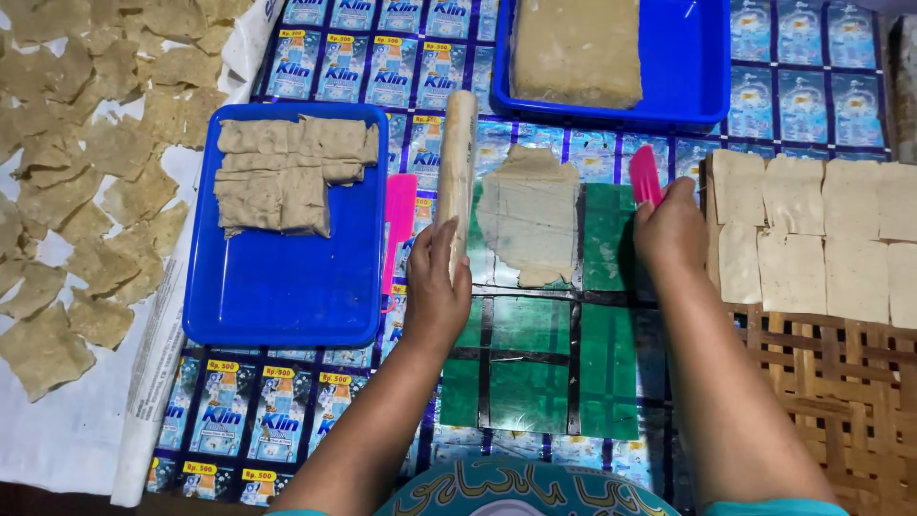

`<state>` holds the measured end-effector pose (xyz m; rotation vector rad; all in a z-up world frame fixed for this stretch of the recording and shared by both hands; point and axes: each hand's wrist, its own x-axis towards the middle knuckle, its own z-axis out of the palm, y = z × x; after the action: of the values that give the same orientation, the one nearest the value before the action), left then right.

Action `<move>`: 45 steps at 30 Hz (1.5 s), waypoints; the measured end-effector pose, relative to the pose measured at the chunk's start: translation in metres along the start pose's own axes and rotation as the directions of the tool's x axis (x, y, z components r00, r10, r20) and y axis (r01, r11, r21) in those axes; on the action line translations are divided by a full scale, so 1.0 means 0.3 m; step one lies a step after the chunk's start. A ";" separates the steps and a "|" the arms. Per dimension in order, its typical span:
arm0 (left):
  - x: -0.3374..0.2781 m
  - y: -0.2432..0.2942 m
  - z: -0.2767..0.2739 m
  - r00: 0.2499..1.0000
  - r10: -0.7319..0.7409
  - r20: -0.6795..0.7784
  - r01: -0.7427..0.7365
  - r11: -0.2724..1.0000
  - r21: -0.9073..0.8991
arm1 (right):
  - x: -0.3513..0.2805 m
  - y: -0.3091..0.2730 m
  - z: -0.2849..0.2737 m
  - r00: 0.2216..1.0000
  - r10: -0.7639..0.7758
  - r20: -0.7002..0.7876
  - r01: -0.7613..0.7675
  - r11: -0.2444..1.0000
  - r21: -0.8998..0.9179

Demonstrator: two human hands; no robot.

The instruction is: Preparing and wrapping thin dough snacks on a workspace.

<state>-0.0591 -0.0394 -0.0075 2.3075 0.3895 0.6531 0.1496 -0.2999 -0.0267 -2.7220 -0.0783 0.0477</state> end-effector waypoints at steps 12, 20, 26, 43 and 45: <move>-0.051 -0.056 -0.004 0.989 0.145 0.028 -0.145 0.989 -0.019 | -0.595 -0.191 -0.046 0.963 0.062 0.261 -0.035 0.994 -0.108; -0.049 -0.053 -0.006 0.991 0.129 0.043 -0.128 0.991 -0.025 | -0.614 -0.159 0.020 0.965 0.043 0.258 0.003 0.984 -0.178; -0.055 -0.051 -0.012 0.992 0.106 0.065 -0.105 0.994 -0.013 | -0.587 -0.170 0.031 0.964 0.036 0.265 0.022 0.977 -0.210; -0.042 -0.049 -0.018 0.991 0.117 0.064 -0.116 0.993 -0.017 | -0.439 -0.186 0.079 0.983 -0.024 0.183 0.063 0.976 -0.209; -0.040 -0.047 -0.021 0.991 0.115 0.069 -0.114 0.993 -0.018 | -0.420 -0.176 0.092 0.987 -0.051 0.151 0.078 0.981 -0.180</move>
<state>-0.0739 -0.0313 -0.0174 2.3457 0.2208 0.6262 0.0200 -0.2485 -0.0277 -2.8959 -0.2247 0.2322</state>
